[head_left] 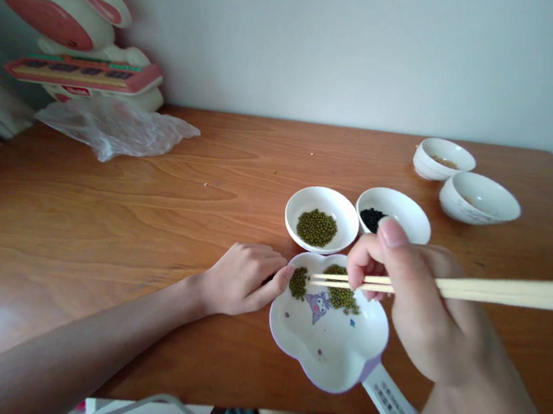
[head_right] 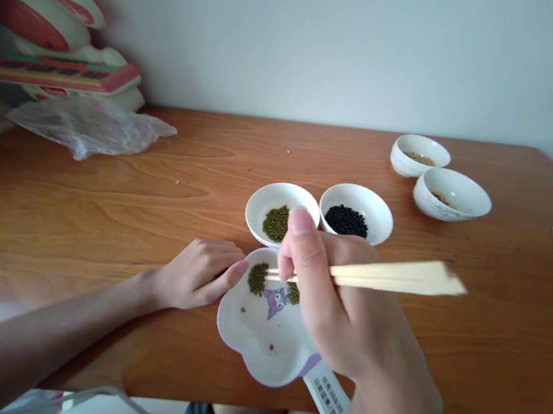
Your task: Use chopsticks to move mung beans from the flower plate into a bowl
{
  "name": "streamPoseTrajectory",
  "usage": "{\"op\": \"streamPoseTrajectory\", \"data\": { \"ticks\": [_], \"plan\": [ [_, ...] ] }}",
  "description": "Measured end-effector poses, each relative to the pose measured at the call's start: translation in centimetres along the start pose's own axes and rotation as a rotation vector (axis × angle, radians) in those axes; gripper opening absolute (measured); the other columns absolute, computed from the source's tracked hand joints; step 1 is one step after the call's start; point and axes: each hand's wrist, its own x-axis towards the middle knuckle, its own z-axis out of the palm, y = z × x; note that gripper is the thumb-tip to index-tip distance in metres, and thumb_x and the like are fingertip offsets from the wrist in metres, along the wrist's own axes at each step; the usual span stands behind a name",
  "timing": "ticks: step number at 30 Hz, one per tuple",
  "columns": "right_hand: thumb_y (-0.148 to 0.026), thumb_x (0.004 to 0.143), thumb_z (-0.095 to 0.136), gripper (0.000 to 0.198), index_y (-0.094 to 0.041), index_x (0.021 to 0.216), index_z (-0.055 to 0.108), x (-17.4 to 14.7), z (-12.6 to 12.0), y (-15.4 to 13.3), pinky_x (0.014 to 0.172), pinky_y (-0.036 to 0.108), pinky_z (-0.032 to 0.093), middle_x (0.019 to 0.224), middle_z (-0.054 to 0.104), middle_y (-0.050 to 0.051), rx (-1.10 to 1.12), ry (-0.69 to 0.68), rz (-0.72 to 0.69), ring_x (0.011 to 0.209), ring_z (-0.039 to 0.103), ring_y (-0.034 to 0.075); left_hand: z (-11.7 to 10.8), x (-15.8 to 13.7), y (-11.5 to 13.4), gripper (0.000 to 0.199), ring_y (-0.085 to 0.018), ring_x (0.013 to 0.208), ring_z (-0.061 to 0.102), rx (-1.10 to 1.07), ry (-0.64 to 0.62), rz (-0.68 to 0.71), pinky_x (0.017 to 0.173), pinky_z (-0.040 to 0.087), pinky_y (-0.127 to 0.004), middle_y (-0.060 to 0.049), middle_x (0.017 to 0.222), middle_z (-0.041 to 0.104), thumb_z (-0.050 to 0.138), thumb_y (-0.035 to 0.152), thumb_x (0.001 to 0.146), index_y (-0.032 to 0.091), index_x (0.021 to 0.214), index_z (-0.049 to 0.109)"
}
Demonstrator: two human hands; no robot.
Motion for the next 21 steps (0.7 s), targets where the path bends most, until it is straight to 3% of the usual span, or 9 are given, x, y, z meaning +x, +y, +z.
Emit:
{"op": "streamPoseTrajectory", "data": {
  "ticks": [2, 6, 9, 12, 16, 21],
  "plan": [
    [-0.066, 0.108, 0.028, 0.069, -0.024, 0.066, 0.062, -0.3, -0.6, -0.1, 0.056, 0.035, 0.037, 0.061, 0.061, 0.002, 0.026, 0.113, -0.033, 0.059, 0.057, 0.017, 0.1, 0.0, 0.0, 0.042, -0.016, 0.069, 0.052, 0.006, 0.003, 0.005, 0.068, 0.038, -0.031, -0.002, 0.075, 0.060, 0.030, 0.035, 0.113, 0.020, 0.079, 0.049],
    [-0.060, 0.111, 0.023, 0.075, -0.023, 0.060, 0.065, -0.2, -1.2, 0.4, 0.051, 0.035, 0.038, 0.056, 0.061, 0.004, 0.003, 0.476, -0.172, 0.051, 0.053, 0.017, 0.1, 0.1, 0.0, 0.043, -0.015, 0.067, 0.051, 0.017, 0.006, 0.005, 0.067, 0.037, -0.031, -0.002, 0.074, 0.059, 0.029, 0.035, 0.113, 0.020, 0.078, 0.048],
    [-0.065, 0.109, 0.027, 0.074, -0.023, 0.065, 0.068, 0.4, -1.0, 1.0, 0.050, 0.034, 0.040, 0.057, 0.063, 0.004, 0.040, 0.561, -0.162, 0.052, 0.056, 0.018, 0.1, 0.2, 0.0, 0.043, -0.016, 0.066, 0.050, 0.012, 0.011, 0.010, 0.066, 0.036, -0.031, -0.002, 0.073, 0.058, 0.029, 0.035, 0.113, 0.020, 0.078, 0.048],
    [-0.071, 0.105, 0.032, 0.072, -0.024, 0.067, 0.070, 0.7, -0.6, 1.1, 0.053, 0.036, 0.040, 0.059, 0.064, 0.005, 0.099, 0.545, -0.104, 0.057, 0.060, 0.019, 0.1, 0.2, 0.0, 0.043, -0.016, 0.066, 0.050, 0.005, 0.013, 0.012, 0.066, 0.036, -0.031, -0.002, 0.073, 0.058, 0.030, 0.035, 0.113, 0.020, 0.077, 0.048],
    [-0.060, 0.110, 0.029, 0.070, -0.025, 0.063, 0.067, 0.2, -0.6, 0.3, 0.059, 0.037, 0.038, 0.058, 0.060, 0.004, 0.134, 0.468, -0.052, 0.061, 0.058, 0.019, 0.1, 0.0, 0.0, 0.042, -0.015, 0.066, 0.050, 0.001, 0.010, 0.017, 0.066, 0.036, -0.032, -0.001, 0.073, 0.058, 0.030, 0.034, 0.113, 0.020, 0.077, 0.048],
    [-0.072, 0.106, 0.027, 0.072, -0.023, 0.066, 0.060, -0.3, -0.4, 0.2, 0.056, 0.034, 0.035, 0.058, 0.054, 0.000, 0.089, 0.049, 0.023, 0.057, 0.052, 0.015, 0.2, -0.1, -0.1, 0.041, -0.015, 0.068, 0.052, 0.003, 0.013, 0.015, 0.067, 0.038, -0.032, -0.002, 0.075, 0.059, 0.032, 0.034, 0.113, 0.019, 0.078, 0.049]
  ]
}}
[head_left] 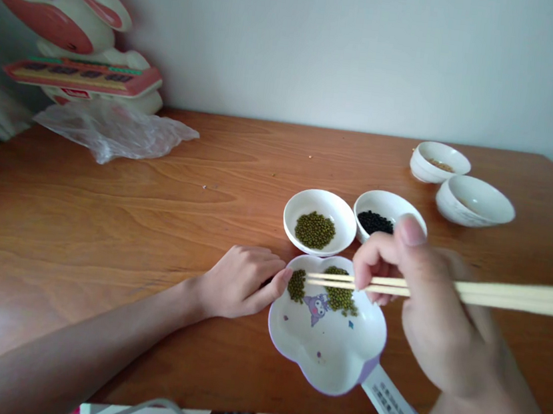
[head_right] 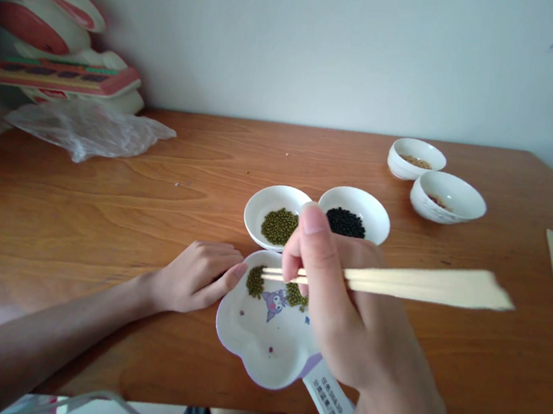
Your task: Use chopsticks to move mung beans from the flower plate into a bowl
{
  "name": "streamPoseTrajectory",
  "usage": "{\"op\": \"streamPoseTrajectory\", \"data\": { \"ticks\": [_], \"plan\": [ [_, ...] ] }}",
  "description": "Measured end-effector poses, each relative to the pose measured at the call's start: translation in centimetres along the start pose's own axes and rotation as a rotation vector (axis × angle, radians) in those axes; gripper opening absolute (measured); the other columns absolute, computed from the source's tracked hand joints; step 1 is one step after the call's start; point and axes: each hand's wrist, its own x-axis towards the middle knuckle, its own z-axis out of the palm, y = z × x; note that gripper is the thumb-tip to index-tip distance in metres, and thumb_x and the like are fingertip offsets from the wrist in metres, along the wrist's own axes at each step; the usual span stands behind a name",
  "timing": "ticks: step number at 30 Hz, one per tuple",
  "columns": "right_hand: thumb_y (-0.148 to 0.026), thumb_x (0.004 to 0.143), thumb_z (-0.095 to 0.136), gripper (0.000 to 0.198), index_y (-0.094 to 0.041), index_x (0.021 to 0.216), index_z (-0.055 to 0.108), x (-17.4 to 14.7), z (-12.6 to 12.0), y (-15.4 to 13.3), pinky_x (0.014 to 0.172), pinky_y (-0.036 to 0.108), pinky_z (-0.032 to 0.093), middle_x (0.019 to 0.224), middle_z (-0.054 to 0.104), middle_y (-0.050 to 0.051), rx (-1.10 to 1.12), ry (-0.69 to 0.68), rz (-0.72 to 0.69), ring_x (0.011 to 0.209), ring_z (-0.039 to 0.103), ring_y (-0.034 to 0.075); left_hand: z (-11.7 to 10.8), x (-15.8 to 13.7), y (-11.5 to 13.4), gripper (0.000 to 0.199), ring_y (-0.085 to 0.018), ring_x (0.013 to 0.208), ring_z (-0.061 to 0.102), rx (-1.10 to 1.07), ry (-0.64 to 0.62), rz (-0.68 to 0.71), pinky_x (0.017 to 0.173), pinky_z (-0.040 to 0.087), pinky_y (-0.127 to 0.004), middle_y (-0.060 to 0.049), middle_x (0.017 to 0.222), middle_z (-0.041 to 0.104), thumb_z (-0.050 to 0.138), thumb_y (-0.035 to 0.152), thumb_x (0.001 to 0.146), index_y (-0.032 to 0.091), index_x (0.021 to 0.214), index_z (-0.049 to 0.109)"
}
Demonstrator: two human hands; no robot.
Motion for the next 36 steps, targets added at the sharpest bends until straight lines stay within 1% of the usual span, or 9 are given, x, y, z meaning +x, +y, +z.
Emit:
{"op": "streamPoseTrajectory", "data": {
  "ticks": [1, 3, 8, 14, 23, 27, 30, 34, 36],
  "plan": [
    [-0.072, 0.106, 0.025, 0.072, -0.022, 0.067, 0.058, 0.0, 0.1, 0.1, 0.056, 0.033, 0.035, 0.059, 0.053, -0.001, -0.028, -0.061, 0.039, 0.057, 0.051, 0.014, 0.0, 0.0, 0.0, 0.041, -0.015, 0.068, 0.052, 0.001, -0.001, -0.001, 0.067, 0.038, -0.032, -0.002, 0.075, 0.059, 0.032, 0.034, 0.113, 0.019, 0.079, 0.049],
    [-0.074, 0.106, 0.024, 0.072, -0.022, 0.069, 0.058, -0.1, 0.5, 0.2, 0.055, 0.033, 0.034, 0.061, 0.054, -0.001, -0.088, -0.129, 0.090, 0.058, 0.051, 0.013, 0.0, 0.0, 0.0, 0.041, -0.016, 0.069, 0.052, 0.003, -0.003, 0.000, 0.067, 0.038, -0.032, -0.002, 0.075, 0.060, 0.032, 0.034, 0.113, 0.019, 0.079, 0.050],
    [-0.073, 0.106, 0.025, 0.070, -0.022, 0.071, 0.057, 0.1, 1.0, 0.5, 0.058, 0.031, 0.036, 0.065, 0.055, -0.002, -0.111, -0.166, 0.128, 0.061, 0.052, 0.012, -0.1, 0.0, 0.1, 0.042, -0.016, 0.069, 0.053, -0.001, -0.004, -0.001, 0.067, 0.038, -0.031, -0.002, 0.076, 0.060, 0.032, 0.035, 0.113, 0.019, 0.079, 0.051],
    [-0.073, 0.106, 0.027, 0.069, -0.022, 0.071, 0.056, 0.3, 1.0, 0.4, 0.058, 0.032, 0.034, 0.065, 0.053, -0.003, -0.140, -0.152, 0.101, 0.061, 0.048, 0.011, 0.0, 0.1, 0.1, 0.041, -0.016, 0.069, 0.053, -0.001, -0.002, 0.007, 0.068, 0.039, -0.032, -0.002, 0.075, 0.060, 0.033, 0.033, 0.113, 0.019, 0.079, 0.051],
    [-0.070, 0.107, 0.027, 0.067, -0.021, 0.074, 0.057, 0.5, 1.2, 0.2, 0.061, 0.032, 0.037, 0.069, 0.056, -0.003, -0.105, -0.172, 0.067, 0.064, 0.052, 0.012, -0.1, 0.2, 0.3, 0.041, -0.015, 0.068, 0.053, -0.011, 0.000, -0.005, 0.067, 0.038, -0.032, -0.001, 0.075, 0.060, 0.033, 0.034, 0.113, 0.019, 0.078, 0.049],
    [-0.070, 0.108, 0.026, 0.069, -0.021, 0.072, 0.057, 0.7, 1.3, 0.2, 0.059, 0.031, 0.036, 0.065, 0.054, -0.003, -0.088, -0.172, 0.055, 0.060, 0.049, 0.011, -0.2, 0.1, 0.2, 0.041, -0.015, 0.069, 0.052, -0.013, -0.006, -0.005, 0.067, 0.037, -0.032, -0.001, 0.076, 0.060, 0.033, 0.034, 0.113, 0.019, 0.079, 0.049],
    [-0.069, 0.108, 0.026, 0.070, -0.020, 0.067, 0.054, 0.6, 1.3, 0.1, 0.059, 0.032, 0.034, 0.060, 0.050, -0.003, -0.063, -0.166, 0.041, 0.058, 0.048, 0.011, -0.1, 0.1, 0.2, 0.040, -0.015, 0.068, 0.052, -0.017, -0.004, -0.005, 0.067, 0.037, -0.032, -0.002, 0.076, 0.060, 0.033, 0.034, 0.113, 0.019, 0.079, 0.049],
    [-0.066, 0.109, 0.029, 0.068, -0.021, 0.065, 0.054, 0.3, 0.8, 0.0, 0.057, 0.033, 0.031, 0.058, 0.051, -0.002, -0.024, -0.113, 0.015, 0.056, 0.047, 0.012, 0.0, 0.1, 0.1, 0.040, -0.016, 0.069, 0.053, -0.021, -0.005, -0.004, 0.068, 0.039, -0.032, -0.002, 0.075, 0.060, 0.034, 0.034, 0.112, 0.019, 0.079, 0.051],
    [-0.067, 0.108, 0.028, 0.069, -0.022, 0.065, 0.058, 0.1, 0.2, 0.0, 0.057, 0.035, 0.033, 0.058, 0.053, 0.000, 0.014, -0.040, -0.001, 0.057, 0.049, 0.015, 0.0, 0.1, 0.1, 0.040, -0.016, 0.069, 0.053, -0.018, -0.003, -0.005, 0.068, 0.039, -0.032, -0.002, 0.075, 0.059, 0.034, 0.033, 0.112, 0.020, 0.078, 0.050]
  ]
}}
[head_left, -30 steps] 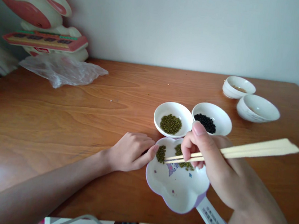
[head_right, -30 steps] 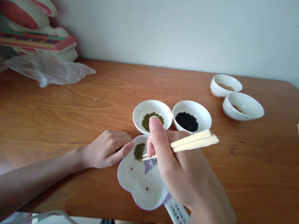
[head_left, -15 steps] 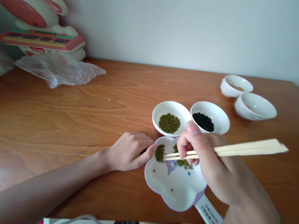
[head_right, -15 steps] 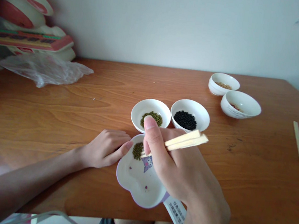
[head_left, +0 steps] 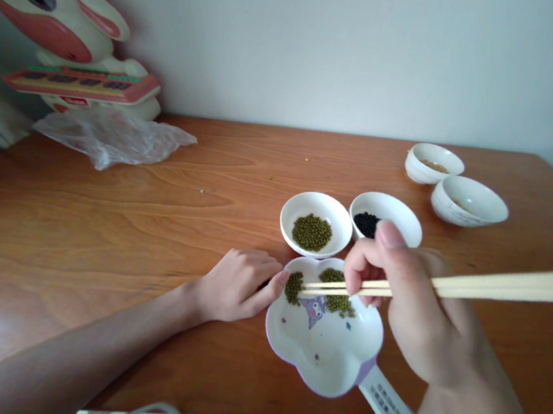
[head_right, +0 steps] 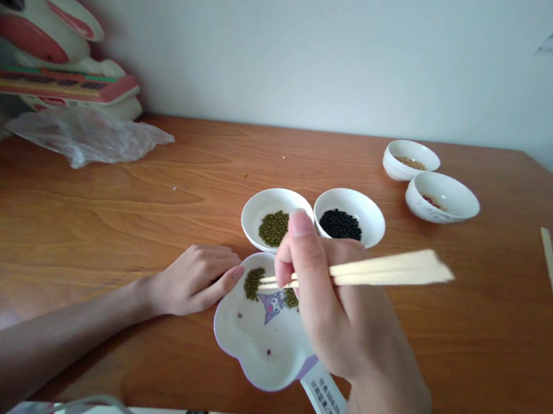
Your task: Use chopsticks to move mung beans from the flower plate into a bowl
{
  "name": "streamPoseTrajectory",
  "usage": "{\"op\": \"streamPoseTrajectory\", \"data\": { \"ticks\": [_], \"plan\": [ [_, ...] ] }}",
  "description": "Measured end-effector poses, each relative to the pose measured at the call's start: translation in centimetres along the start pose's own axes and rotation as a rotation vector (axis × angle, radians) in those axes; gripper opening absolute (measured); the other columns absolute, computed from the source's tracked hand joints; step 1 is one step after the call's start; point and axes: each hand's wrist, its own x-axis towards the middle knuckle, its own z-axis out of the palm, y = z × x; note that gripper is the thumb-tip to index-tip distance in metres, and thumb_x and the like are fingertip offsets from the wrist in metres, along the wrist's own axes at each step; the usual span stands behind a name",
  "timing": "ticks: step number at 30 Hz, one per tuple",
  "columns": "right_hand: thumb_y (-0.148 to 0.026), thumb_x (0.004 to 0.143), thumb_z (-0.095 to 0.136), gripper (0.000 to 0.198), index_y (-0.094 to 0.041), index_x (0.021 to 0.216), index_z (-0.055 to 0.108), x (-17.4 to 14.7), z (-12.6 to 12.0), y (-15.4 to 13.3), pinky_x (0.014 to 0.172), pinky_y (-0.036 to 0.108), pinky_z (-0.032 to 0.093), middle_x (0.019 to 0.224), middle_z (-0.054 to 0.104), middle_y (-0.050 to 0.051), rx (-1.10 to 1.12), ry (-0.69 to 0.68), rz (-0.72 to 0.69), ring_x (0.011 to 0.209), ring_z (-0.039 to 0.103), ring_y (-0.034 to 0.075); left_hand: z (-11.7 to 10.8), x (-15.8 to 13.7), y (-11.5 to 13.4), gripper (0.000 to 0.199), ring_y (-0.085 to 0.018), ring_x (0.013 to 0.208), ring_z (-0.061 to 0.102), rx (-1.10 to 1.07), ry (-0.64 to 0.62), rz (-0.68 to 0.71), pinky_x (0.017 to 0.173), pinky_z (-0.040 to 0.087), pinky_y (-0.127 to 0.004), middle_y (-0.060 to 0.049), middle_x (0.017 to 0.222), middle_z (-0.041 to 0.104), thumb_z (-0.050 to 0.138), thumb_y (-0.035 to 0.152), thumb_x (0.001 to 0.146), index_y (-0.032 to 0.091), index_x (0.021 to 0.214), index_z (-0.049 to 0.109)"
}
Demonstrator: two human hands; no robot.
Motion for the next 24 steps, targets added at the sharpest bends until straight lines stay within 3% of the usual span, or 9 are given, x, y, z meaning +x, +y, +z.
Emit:
{"op": "streamPoseTrajectory", "data": {
  "ticks": [6, 8, 12, 16, 20, 24],
  "plan": [
    [-0.069, 0.107, 0.024, 0.078, -0.026, 0.059, 0.067, -0.3, -1.9, 0.3, 0.058, 0.039, 0.038, 0.057, 0.060, 0.007, 0.086, 0.488, -0.096, 0.059, 0.057, 0.022, 0.0, 0.0, 0.1, 0.040, -0.016, 0.068, 0.051, 0.005, -0.010, -0.016, 0.068, 0.039, -0.032, -0.002, 0.074, 0.058, 0.034, 0.034, 0.112, 0.020, 0.078, 0.049],
    [-0.070, 0.106, 0.023, 0.078, -0.026, 0.060, 0.068, -0.1, -1.9, 0.7, 0.060, 0.039, 0.040, 0.058, 0.061, 0.007, 0.102, 0.573, -0.106, 0.060, 0.059, 0.023, 0.1, 0.1, 0.0, 0.040, -0.016, 0.066, 0.050, 0.008, -0.008, -0.023, 0.067, 0.038, -0.032, -0.002, 0.073, 0.058, 0.034, 0.034, 0.111, 0.020, 0.077, 0.048],
    [-0.080, 0.100, 0.029, 0.075, -0.025, 0.067, 0.068, 0.5, -1.5, 1.5, 0.059, 0.039, 0.041, 0.065, 0.064, 0.007, 0.080, 0.478, -0.064, 0.063, 0.059, 0.023, 0.1, 0.2, 0.0, 0.040, -0.015, 0.064, 0.048, 0.024, 0.009, -0.022, 0.064, 0.035, -0.031, -0.001, 0.072, 0.056, 0.034, 0.034, 0.111, 0.019, 0.076, 0.047],
    [-0.075, 0.103, 0.028, 0.073, -0.025, 0.066, 0.067, 0.1, -1.7, 1.1, 0.059, 0.038, 0.039, 0.063, 0.061, 0.006, 0.079, 0.395, -0.059, 0.064, 0.057, 0.023, 0.1, 0.2, 0.0, 0.039, -0.015, 0.066, 0.050, 0.015, 0.010, -0.010, 0.066, 0.036, -0.032, -0.001, 0.073, 0.057, 0.034, 0.033, 0.111, 0.020, 0.077, 0.047],
    [-0.070, 0.106, 0.026, 0.072, -0.023, 0.063, 0.060, -0.4, -1.3, 0.2, 0.058, 0.036, 0.036, 0.058, 0.053, 0.003, 0.069, 0.154, -0.015, 0.059, 0.052, 0.019, 0.0, 0.1, 0.1, 0.038, -0.016, 0.069, 0.053, 0.007, -0.004, -0.004, 0.067, 0.038, -0.031, -0.002, 0.075, 0.060, 0.033, 0.032, 0.112, 0.020, 0.079, 0.049],
    [-0.070, 0.107, 0.027, 0.070, -0.021, 0.065, 0.055, -0.2, -0.2, 0.1, 0.055, 0.032, 0.032, 0.057, 0.049, 0.000, -0.088, -0.067, 0.037, 0.056, 0.049, 0.014, 0.0, 0.1, 0.2, 0.039, -0.016, 0.068, 0.054, 0.018, -0.003, -0.008, 0.067, 0.039, -0.031, -0.002, 0.075, 0.061, 0.034, 0.032, 0.112, 0.020, 0.078, 0.050]
  ]
}}
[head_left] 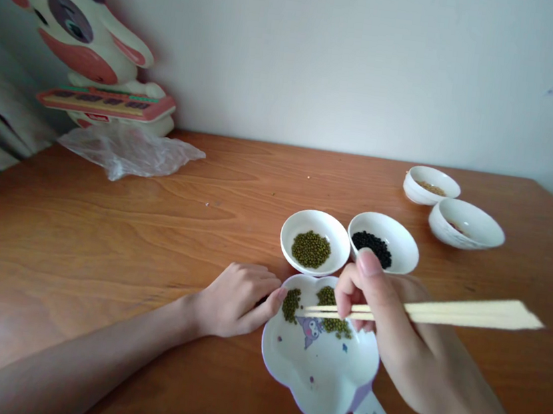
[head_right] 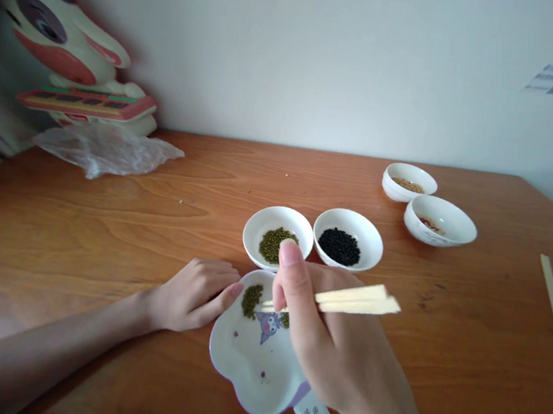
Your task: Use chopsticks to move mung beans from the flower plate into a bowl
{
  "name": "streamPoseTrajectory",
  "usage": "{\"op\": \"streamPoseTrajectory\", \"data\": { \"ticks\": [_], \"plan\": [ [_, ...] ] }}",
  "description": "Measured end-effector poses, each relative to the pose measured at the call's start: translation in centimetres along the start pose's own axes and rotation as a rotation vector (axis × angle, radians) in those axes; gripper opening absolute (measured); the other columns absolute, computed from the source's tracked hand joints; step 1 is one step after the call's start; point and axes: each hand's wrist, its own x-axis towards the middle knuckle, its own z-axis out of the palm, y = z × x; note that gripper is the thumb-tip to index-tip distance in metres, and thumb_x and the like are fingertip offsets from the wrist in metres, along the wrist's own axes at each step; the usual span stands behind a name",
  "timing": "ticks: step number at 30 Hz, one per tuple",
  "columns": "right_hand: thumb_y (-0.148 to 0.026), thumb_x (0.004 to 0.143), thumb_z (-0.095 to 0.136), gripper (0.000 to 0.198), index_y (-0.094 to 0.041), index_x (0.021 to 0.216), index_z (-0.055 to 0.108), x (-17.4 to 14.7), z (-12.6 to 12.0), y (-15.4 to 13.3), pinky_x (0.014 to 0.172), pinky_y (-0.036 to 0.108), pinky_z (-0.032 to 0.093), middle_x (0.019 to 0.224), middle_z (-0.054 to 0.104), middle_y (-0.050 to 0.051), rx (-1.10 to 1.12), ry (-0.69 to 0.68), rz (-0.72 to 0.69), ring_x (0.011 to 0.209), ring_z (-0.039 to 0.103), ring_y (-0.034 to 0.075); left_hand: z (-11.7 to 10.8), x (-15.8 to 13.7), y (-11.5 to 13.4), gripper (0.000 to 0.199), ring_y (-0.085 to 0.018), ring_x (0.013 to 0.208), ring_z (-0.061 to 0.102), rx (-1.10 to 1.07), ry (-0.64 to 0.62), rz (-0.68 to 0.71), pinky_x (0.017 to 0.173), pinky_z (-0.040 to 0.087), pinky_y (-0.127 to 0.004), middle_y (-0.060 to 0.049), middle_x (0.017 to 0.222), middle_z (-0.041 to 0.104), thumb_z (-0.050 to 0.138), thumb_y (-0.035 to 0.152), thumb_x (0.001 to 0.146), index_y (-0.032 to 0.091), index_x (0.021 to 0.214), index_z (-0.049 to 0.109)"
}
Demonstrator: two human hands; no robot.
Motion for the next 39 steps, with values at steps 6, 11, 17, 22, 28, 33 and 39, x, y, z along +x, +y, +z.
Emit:
{"op": "streamPoseTrajectory", "data": {
  "ticks": [6, 11, 17, 22, 28, 33, 39],
  "plan": [
    [-0.071, 0.107, 0.021, 0.071, -0.021, 0.067, 0.053, 0.5, 0.7, 0.2, 0.057, 0.032, 0.032, 0.061, 0.051, -0.001, -0.074, -0.026, 0.026, 0.059, 0.048, 0.014, 0.0, 0.0, 0.0, 0.040, -0.015, 0.067, 0.054, 0.007, 0.011, 0.014, 0.065, 0.038, -0.031, -0.002, 0.074, 0.061, 0.034, 0.032, 0.112, 0.020, 0.078, 0.050],
    [-0.071, 0.107, 0.018, 0.072, -0.021, 0.066, 0.049, 0.7, 0.8, 0.3, 0.057, 0.033, 0.029, 0.060, 0.047, -0.001, -0.110, -0.037, 0.046, 0.058, 0.044, 0.013, 0.0, -0.1, -0.1, 0.040, -0.016, 0.068, 0.055, 0.015, 0.009, 0.013, 0.067, 0.039, -0.031, -0.002, 0.075, 0.062, 0.033, 0.033, 0.112, 0.020, 0.079, 0.052],
    [-0.070, 0.108, 0.020, 0.071, -0.021, 0.067, 0.050, 0.9, 0.9, 0.4, 0.058, 0.033, 0.030, 0.059, 0.047, -0.002, -0.079, -0.053, 0.027, 0.057, 0.045, 0.013, 0.0, 0.0, -0.1, 0.040, -0.016, 0.068, 0.056, 0.007, 0.018, 0.016, 0.066, 0.040, -0.031, -0.002, 0.075, 0.062, 0.034, 0.033, 0.112, 0.020, 0.080, 0.054],
    [-0.069, 0.108, 0.022, 0.069, -0.021, 0.068, 0.051, 0.8, 1.0, 0.4, 0.058, 0.033, 0.031, 0.062, 0.049, -0.001, -0.070, -0.062, 0.004, 0.060, 0.046, 0.014, -0.1, -0.1, -0.1, 0.041, -0.016, 0.069, 0.057, 0.000, 0.000, 0.009, 0.067, 0.041, -0.030, -0.003, 0.075, 0.063, 0.032, 0.034, 0.112, 0.020, 0.079, 0.052],
    [-0.068, 0.108, 0.022, 0.067, -0.021, 0.070, 0.051, 0.8, 1.0, 0.5, 0.060, 0.034, 0.032, 0.065, 0.051, -0.001, -0.062, -0.059, 0.017, 0.063, 0.048, 0.015, -0.1, 0.0, -0.1, 0.041, -0.016, 0.069, 0.055, -0.002, -0.008, 0.002, 0.067, 0.039, -0.030, -0.003, 0.076, 0.062, 0.031, 0.034, 0.113, 0.020, 0.080, 0.052],
    [-0.067, 0.109, 0.021, 0.068, -0.021, 0.070, 0.052, 0.9, 1.2, 0.3, 0.062, 0.034, 0.031, 0.066, 0.052, 0.000, -0.059, -0.070, 0.000, 0.064, 0.048, 0.015, -0.1, 0.0, -0.1, 0.041, -0.016, 0.069, 0.054, -0.012, -0.016, 0.001, 0.068, 0.039, -0.031, -0.003, 0.077, 0.062, 0.032, 0.034, 0.113, 0.020, 0.080, 0.052],
    [-0.066, 0.109, 0.022, 0.069, -0.021, 0.069, 0.054, 1.1, 1.3, 0.2, 0.061, 0.034, 0.031, 0.063, 0.052, -0.001, -0.059, -0.061, -0.023, 0.062, 0.048, 0.014, -0.1, 0.0, 0.1, 0.040, -0.016, 0.068, 0.053, -0.013, -0.002, 0.001, 0.067, 0.038, -0.031, -0.002, 0.075, 0.060, 0.033, 0.034, 0.113, 0.019, 0.080, 0.051]
  ]
}}
